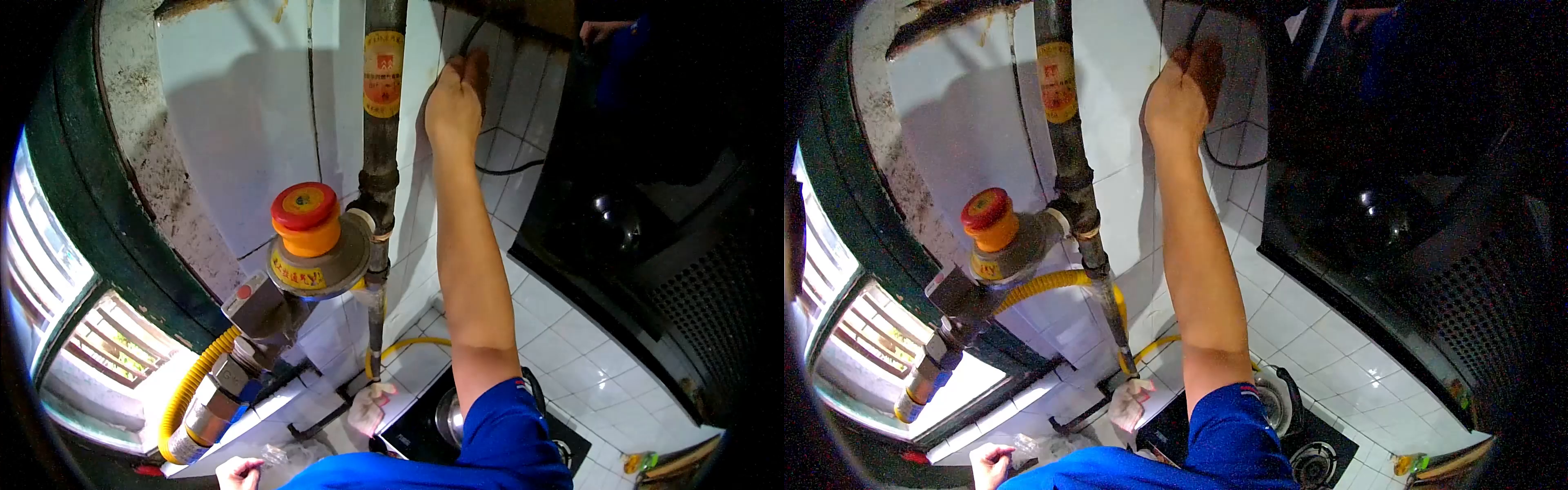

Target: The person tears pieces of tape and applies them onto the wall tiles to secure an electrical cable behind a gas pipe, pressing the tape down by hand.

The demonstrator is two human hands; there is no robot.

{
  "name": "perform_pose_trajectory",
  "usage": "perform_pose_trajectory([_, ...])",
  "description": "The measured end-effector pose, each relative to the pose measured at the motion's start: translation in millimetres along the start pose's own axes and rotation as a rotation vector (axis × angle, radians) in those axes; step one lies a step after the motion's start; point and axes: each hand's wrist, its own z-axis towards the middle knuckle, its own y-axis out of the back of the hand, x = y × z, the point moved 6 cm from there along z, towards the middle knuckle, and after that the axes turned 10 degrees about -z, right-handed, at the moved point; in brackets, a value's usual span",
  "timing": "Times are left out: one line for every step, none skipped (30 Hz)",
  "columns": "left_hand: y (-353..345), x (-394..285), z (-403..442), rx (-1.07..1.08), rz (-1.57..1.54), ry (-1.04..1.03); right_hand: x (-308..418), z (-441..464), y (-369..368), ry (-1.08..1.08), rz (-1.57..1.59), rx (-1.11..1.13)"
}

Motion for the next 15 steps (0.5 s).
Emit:
perform_pose_trajectory([0.4, -0.5, -0.3, -0.003, -0.003, -0.002, 2.1, 2.3, -0.7, 0.006, 0.024, 0.021])
perform_pose_trajectory([0.5, -0.7, -1.1, -0.004, -0.004, 0.001, 4.2, 3.8, -1.3, 0.011, 0.049, 0.045])
perform_pose_trajectory([0.5, 0.2, -1.7, -0.005, -0.007, 0.002, 8.5, 2.6, 2.6, 0.013, 0.05, 0.047])
perform_pose_trajectory([-0.7, -0.1, -1.6, -0.006, -0.017, 0.005, 11.3, -0.3, 5.1, -0.044, 0.054, 0.117])
perform_pose_trajectory([-0.6, 2.3, -2.5, -0.005, -0.004, 0.006, 10.0, -0.7, 3.1, -0.07, 0.056, 0.151])
perform_pose_trajectory([-0.6, 4.7, -3.4, -0.003, 0.01, 0.007, 8.7, -1.3, 1.2, -0.097, 0.057, 0.185])
perform_pose_trajectory([-0.5, 7.6, -3.9, -0.001, 0.039, 0.01, 5.0, 1.9, -1.8, -0.02, 0.032, 0.106])
perform_pose_trajectory([-1.0, 10.9, -3.8, -0.005, 0.036, 0.006, 6.5, 4.3, -2.0, 0.059, 0.01, 0.027])
perform_pose_trajectory([-1.5, 12.2, -4.1, -0.014, 0.022, -0.012, 7.6, 5.0, -2.9, 0.062, 0.013, 0.029])
perform_pose_trajectory([-1.0, 12.4, -5.6, -0.021, 0.01, -0.03, 8.2, 3.7, -3.2, 0.052, -0.009, 0.059])
perform_pose_trajectory([-0.9, 12.1, -6.2, -0.022, 0.01, -0.03, 8.7, 2.3, -2.8, 0.042, -0.032, 0.089])
perform_pose_trajectory([-1.1, 5.9, -5.1, -0.018, 0.019, -0.07, 13.6, 0.7, 2.8, 0.043, -0.031, 0.087])
perform_pose_trajectory([-1.2, -0.4, -3.3, -0.013, 0.029, -0.112, 16.3, -1.5, 4.9, -0.026, -0.054, 0.184])
perform_pose_trajectory([-0.9, -3.7, -0.9, -0.014, 0.028, -0.116, 14.6, -0.9, 2.3, -0.058, -0.063, 0.231])
perform_pose_trajectory([-2.0, -6.2, 1.3, 0.005, 0.007, -0.115, 12.9, -0.6, -0.2, -0.089, -0.073, 0.279])
